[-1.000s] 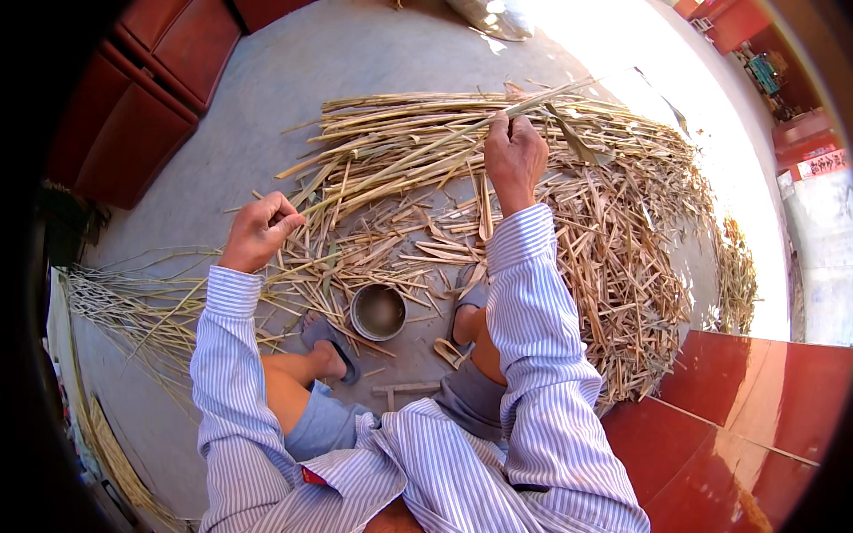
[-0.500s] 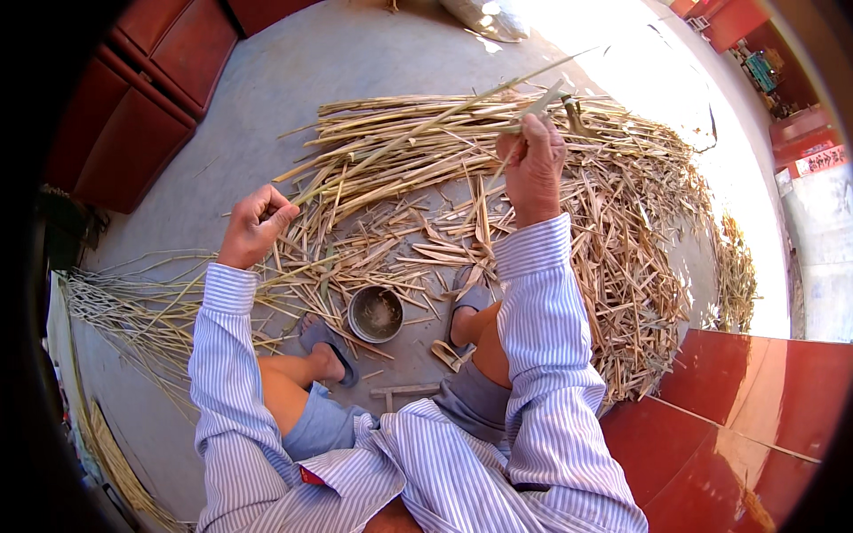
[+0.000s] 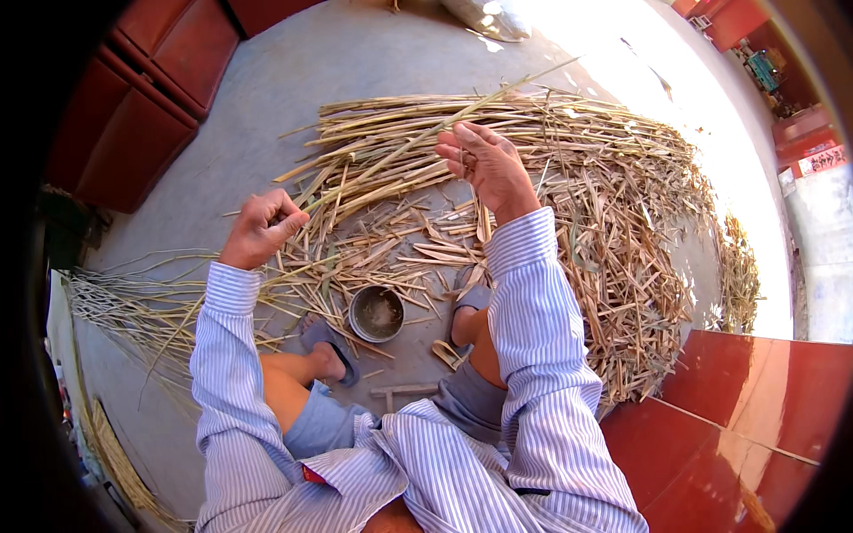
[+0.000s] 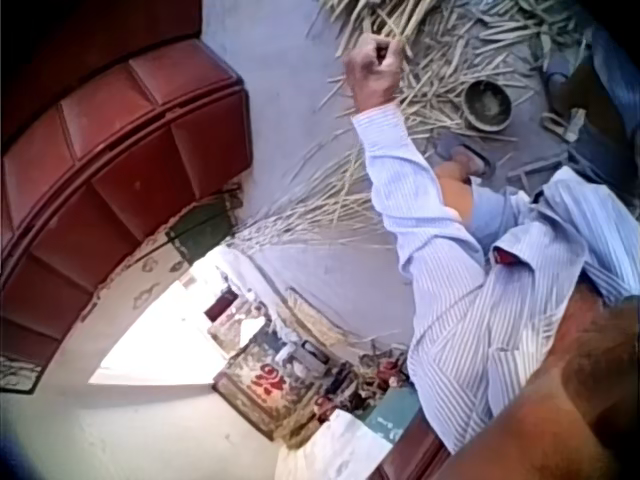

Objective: The person sits on the floor and repeatedly strips dried plant stalks by hand, separating the fibrous strands from the woody core. The separated fibers are placed in a pile to the left, while the discarded cores are placed to the right.

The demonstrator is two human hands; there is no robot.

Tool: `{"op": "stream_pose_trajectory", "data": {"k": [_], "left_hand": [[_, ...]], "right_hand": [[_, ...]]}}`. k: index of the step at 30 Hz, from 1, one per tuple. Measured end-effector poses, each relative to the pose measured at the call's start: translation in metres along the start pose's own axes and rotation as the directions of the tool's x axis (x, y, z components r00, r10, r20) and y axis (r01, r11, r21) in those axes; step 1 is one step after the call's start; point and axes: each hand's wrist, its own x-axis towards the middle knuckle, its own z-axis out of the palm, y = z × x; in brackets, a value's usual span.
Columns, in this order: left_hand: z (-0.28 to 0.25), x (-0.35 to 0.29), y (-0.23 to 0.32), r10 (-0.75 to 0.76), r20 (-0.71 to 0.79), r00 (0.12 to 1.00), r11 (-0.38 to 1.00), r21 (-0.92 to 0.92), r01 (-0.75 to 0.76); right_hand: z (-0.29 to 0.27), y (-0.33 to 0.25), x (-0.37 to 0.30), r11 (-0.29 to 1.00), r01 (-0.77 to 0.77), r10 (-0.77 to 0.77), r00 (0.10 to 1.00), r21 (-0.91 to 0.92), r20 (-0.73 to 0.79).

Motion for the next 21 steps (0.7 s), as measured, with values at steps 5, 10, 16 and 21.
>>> {"op": "stream_pose_trajectory", "data": {"k": [5, 10, 16, 21], "left_hand": [[-0.022, -0.013, -0.001, -0.127, 0.107, 0.986, 0.989, -0.061, 0.134], [0.006, -0.002, -0.003, 0.087, -0.079, 0.993, 0.993, 0.081, -0.081], [0.032, 0.014, 0.011, 0.069, -0.342, 0.937, 0.997, 0.002, -0.073], [0.015, 0.011, -0.010, 0.073, -0.360, 0.930, 0.989, -0.093, -0.114]], "right_hand": [[-0.011, 0.004, 0.021, 0.982, 0.185, -0.185, 0.983, -0.027, -0.008], [0.047, 0.038, 0.009, 0.976, 0.117, -0.113, 0.993, -0.183, 0.031], [0.078, 0.048, -0.010, 0.933, 0.043, -0.043, 0.999, -0.358, 0.009], [0.048, 0.027, -0.001, 0.937, 0.119, -0.124, 0.992, -0.328, 0.008]]}}
